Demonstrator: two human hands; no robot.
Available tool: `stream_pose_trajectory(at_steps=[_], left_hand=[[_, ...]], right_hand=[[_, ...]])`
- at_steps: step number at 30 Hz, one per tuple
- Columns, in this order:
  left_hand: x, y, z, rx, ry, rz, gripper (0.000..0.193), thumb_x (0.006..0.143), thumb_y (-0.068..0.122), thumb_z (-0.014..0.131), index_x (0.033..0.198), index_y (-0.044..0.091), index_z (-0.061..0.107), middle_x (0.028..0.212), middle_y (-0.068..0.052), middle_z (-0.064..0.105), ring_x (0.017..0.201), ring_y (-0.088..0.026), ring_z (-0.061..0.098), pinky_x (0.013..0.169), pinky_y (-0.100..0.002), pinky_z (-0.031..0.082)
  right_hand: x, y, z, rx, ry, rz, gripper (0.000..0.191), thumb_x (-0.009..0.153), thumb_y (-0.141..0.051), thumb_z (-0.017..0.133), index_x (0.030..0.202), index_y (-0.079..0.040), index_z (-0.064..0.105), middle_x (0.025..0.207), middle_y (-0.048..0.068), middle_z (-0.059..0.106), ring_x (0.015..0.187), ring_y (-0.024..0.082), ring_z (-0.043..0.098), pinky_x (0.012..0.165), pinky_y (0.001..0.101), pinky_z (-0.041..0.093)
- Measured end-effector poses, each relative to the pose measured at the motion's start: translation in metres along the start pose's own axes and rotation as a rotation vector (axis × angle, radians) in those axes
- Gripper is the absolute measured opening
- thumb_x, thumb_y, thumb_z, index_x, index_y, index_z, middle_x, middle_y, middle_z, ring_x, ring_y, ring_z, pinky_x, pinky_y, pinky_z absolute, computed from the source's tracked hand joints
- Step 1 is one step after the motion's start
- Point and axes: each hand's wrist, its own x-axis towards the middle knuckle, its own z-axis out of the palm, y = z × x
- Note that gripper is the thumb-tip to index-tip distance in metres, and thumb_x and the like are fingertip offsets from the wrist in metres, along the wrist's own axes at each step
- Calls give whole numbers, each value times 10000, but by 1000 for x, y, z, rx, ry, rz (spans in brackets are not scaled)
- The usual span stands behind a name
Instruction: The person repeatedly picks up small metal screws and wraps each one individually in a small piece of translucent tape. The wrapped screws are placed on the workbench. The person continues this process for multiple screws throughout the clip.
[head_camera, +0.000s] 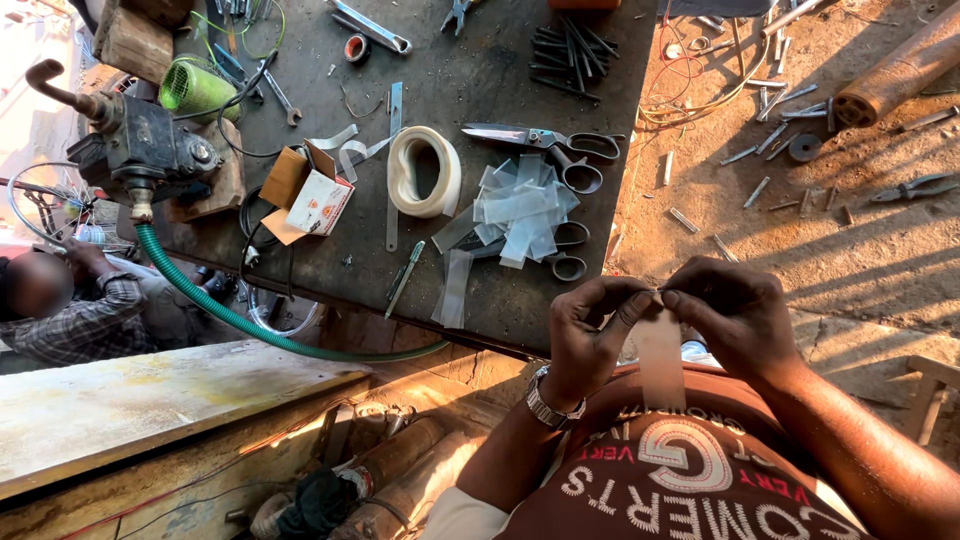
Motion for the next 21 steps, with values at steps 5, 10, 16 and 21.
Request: stream_pose_trajectory(at_steps=[5,10,16,21], left_hand=[[4,3,0,-3,-26,31,177,1003,79,726,1146,-23,709,1051,-111,765,951,-144,754,852,-265,619],[5,0,3,4,0,14,190,986,79,754,1136,-30,713,1038,-113,764,943,-139,746,851,-262,612],[6,-1,4,-53,40,-22,135,991,45,732,1097,-37,714,1015,-103,765,922,-131,746,838,-258,609],[5,-1,5,11,19,81,107,1004,38,728,1089,-26,715,1014,-86,751,926,-117,729,835,-250,600]], right_hand=[[3,2,-4,1,-7,-36,94,929,-83,713,963,2,733,834,63,741,745,108,695,644,243,560],[3,2,-4,16,-1,-90,95,931,-71,722,987,5,733,845,73,737,751,108,690,648,242,557],[4,-7,-4,4,-45,-72,155,898,-69,739,1025,20,731,911,75,732,819,106,694,695,253,587],[5,-10,-3,51,-41,-26,149,898,-76,740,1006,26,731,889,78,727,771,115,693,664,258,585]])
